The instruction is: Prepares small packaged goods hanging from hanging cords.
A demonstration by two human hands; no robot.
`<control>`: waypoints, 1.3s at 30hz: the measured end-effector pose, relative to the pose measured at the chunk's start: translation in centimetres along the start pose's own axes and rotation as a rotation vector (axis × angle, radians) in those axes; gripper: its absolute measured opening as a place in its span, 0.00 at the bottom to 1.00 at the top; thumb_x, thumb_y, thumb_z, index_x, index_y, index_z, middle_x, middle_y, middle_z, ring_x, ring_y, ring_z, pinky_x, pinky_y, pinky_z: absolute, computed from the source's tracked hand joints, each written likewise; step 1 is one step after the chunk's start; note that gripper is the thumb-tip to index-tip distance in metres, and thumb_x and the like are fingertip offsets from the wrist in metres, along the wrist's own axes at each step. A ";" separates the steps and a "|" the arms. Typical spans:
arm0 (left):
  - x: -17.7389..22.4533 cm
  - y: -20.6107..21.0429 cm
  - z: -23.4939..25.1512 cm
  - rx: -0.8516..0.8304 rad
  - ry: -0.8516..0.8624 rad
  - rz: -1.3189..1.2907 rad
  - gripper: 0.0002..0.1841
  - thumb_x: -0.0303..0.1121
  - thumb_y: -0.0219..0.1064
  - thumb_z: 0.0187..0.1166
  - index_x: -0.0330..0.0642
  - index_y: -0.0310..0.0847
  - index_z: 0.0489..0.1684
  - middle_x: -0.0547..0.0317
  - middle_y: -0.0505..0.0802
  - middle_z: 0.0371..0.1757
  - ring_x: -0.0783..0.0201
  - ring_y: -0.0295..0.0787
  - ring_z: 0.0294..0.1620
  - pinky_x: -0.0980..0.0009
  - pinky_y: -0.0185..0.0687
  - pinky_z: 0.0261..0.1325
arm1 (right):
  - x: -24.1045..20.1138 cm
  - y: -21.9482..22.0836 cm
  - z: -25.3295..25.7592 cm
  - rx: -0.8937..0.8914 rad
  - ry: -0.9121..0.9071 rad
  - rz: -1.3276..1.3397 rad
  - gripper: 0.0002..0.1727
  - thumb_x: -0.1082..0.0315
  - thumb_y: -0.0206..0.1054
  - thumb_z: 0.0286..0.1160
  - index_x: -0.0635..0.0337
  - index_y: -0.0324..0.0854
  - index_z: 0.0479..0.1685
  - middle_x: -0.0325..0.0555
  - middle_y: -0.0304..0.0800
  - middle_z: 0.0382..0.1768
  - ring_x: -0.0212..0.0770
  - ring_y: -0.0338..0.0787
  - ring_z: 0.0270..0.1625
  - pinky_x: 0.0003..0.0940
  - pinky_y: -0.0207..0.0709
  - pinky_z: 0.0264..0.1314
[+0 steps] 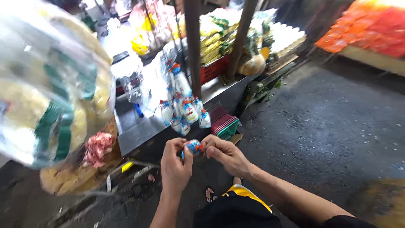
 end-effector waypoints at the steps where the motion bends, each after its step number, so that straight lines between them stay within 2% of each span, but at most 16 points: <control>1: 0.5 -0.1 0.4 0.014 0.087 0.084 0.18 0.36 0.67 0.76 0.33 0.77 0.58 0.48 0.90 0.55 0.65 0.92 0.48 0.69 0.92 0.40 | -0.3 -0.5 -0.1 0.002 -0.017 0.001 0.18 0.58 0.55 0.92 0.61 0.84 0.39 0.42 0.87 0.51 0.32 0.87 0.55 0.31 0.84 0.58; 2: 1.1 -0.1 1.0 0.023 0.183 0.160 0.21 0.39 0.70 0.75 0.37 0.76 0.61 0.44 0.86 0.62 0.61 0.90 0.56 0.68 0.92 0.44 | -0.6 -1.0 -0.3 -0.001 -0.029 -0.006 0.18 0.59 0.56 0.92 0.62 0.83 0.39 0.44 0.87 0.51 0.33 0.87 0.55 0.32 0.83 0.60; 3: 1.7 -0.1 1.6 0.011 0.279 0.229 0.22 0.43 0.72 0.75 0.46 0.76 0.65 0.44 0.81 0.69 0.59 0.84 0.66 0.66 0.89 0.57 | -0.9 -1.5 -0.6 -0.001 -0.037 -0.029 0.17 0.60 0.56 0.92 0.63 0.83 0.39 0.45 0.86 0.52 0.33 0.86 0.56 0.31 0.82 0.61; 5: 2.7 0.6 2.6 -0.077 0.465 0.329 0.23 0.48 0.66 0.80 0.68 0.73 0.75 0.50 0.70 0.85 0.50 0.59 0.90 0.46 0.59 0.87 | -1.6 -2.7 -1.4 0.009 -0.040 -0.104 0.17 0.62 0.57 0.91 0.66 0.83 0.39 0.47 0.86 0.51 0.33 0.85 0.57 0.28 0.81 0.61; 7: 3.5 1.9 3.1 -0.182 0.633 0.417 0.19 0.49 0.58 0.86 0.74 0.78 0.74 0.53 0.69 0.90 0.42 0.44 0.96 0.28 0.35 0.88 | -2.3 -3.7 -2.6 0.019 -0.021 -0.176 0.17 0.64 0.58 0.90 0.69 0.84 0.39 0.49 0.85 0.51 0.33 0.84 0.57 0.26 0.79 0.61; 9: 4.1 3.4 3.3 -0.286 0.751 0.435 0.16 0.43 0.58 0.86 0.68 0.87 0.64 0.58 0.77 0.86 0.41 0.49 0.95 0.24 0.31 0.87 | -2.9 -4.5 -3.8 0.044 0.012 -0.226 0.17 0.64 0.58 0.90 0.69 0.84 0.39 0.50 0.84 0.51 0.33 0.84 0.56 0.25 0.78 0.61; 12: 5.2 5.5 4.4 -0.490 0.890 0.354 0.12 0.37 0.64 0.80 0.56 0.95 0.51 0.62 0.96 0.60 0.46 0.77 0.81 0.26 0.48 0.86 | -2.9 -5.7 -5.6 0.119 0.044 -0.256 0.17 0.62 0.58 0.90 0.68 0.85 0.42 0.51 0.85 0.51 0.33 0.85 0.54 0.26 0.79 0.58; 14: 6.2 6.7 5.4 -0.692 0.956 0.307 0.10 0.35 0.66 0.79 0.50 0.96 0.46 0.61 0.98 0.49 0.54 0.89 0.69 0.38 0.63 0.85 | -2.8 -6.3 -6.7 0.159 0.079 -0.241 0.17 0.62 0.58 0.91 0.68 0.86 0.44 0.51 0.86 0.53 0.34 0.85 0.54 0.28 0.79 0.59; 17: 8.2 8.3 6.7 -0.985 0.919 0.280 0.10 0.33 0.70 0.77 0.42 0.94 0.48 0.53 0.97 0.48 0.57 0.95 0.58 0.48 0.76 0.79 | -2.8 -7.4 -8.0 0.231 0.119 -0.209 0.17 0.62 0.57 0.91 0.67 0.87 0.47 0.51 0.87 0.54 0.37 0.86 0.58 0.32 0.79 0.64; 20: 9.5 9.9 7.6 -1.137 0.832 0.364 0.16 0.39 0.72 0.77 0.42 0.92 0.57 0.51 0.97 0.46 0.55 0.96 0.44 0.54 0.92 0.52 | -2.6 -9.1 -8.9 0.296 0.110 -0.199 0.17 0.62 0.57 0.91 0.66 0.87 0.46 0.50 0.88 0.53 0.37 0.87 0.57 0.33 0.79 0.64; 21: 9.7 10.6 7.8 -1.162 0.819 0.383 0.16 0.41 0.71 0.79 0.43 0.92 0.57 0.51 0.97 0.44 0.55 0.96 0.39 0.54 0.93 0.44 | -2.6 -9.8 -9.1 0.306 0.120 -0.203 0.17 0.61 0.57 0.91 0.65 0.88 0.46 0.49 0.88 0.53 0.37 0.87 0.57 0.34 0.80 0.63; 23: 10.0 11.9 8.3 -1.188 0.819 0.389 0.13 0.41 0.69 0.82 0.43 0.93 0.52 0.51 0.96 0.40 0.55 0.95 0.35 0.54 0.91 0.39 | -2.6 -11.1 -9.2 0.302 0.141 -0.220 0.18 0.61 0.57 0.91 0.65 0.88 0.47 0.49 0.88 0.52 0.38 0.87 0.56 0.35 0.79 0.63; 27: 11.4 14.4 9.7 -1.278 0.692 0.401 0.10 0.37 0.68 0.82 0.40 0.93 0.41 0.52 0.95 0.38 0.55 0.94 0.38 0.53 0.91 0.45 | -2.0 -13.5 -8.6 0.257 0.147 -0.225 0.18 0.61 0.57 0.91 0.65 0.89 0.48 0.49 0.89 0.51 0.38 0.87 0.54 0.36 0.80 0.61; 33: 11.2 18.7 13.3 -1.493 0.256 0.527 0.18 0.43 0.58 0.90 0.37 0.88 0.50 0.49 0.95 0.36 0.52 0.94 0.40 0.46 0.88 0.52 | -1.4 -17.2 -7.3 0.192 0.161 -0.216 0.19 0.59 0.57 0.92 0.66 0.87 0.44 0.49 0.88 0.42 0.38 0.87 0.47 0.37 0.79 0.55; 36: 9.9 20.6 15.1 -1.494 0.078 0.480 0.22 0.48 0.57 0.89 0.37 0.88 0.44 0.51 0.92 0.32 0.55 0.90 0.34 0.49 0.85 0.46 | -1.1 -18.7 -6.4 0.101 0.123 -0.405 0.20 0.59 0.56 0.92 0.67 0.86 0.41 0.55 0.87 0.32 0.50 0.88 0.40 0.49 0.80 0.47; 39: 9.9 21.8 16.3 -1.485 -0.113 0.417 0.22 0.50 0.59 0.87 0.38 0.88 0.38 0.56 0.91 0.29 0.62 0.87 0.31 0.55 0.82 0.43 | -0.9 -19.3 -4.8 0.011 0.063 -0.588 0.16 0.64 0.58 0.89 0.68 0.87 0.43 0.59 0.92 0.38 0.58 0.92 0.48 0.57 0.81 0.59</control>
Point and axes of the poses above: each hand's wrist, its own z-axis towards the middle knuckle, its own y-axis out of the palm, x = y × z, the point moved 4 cm from there along z, towards the middle knuckle
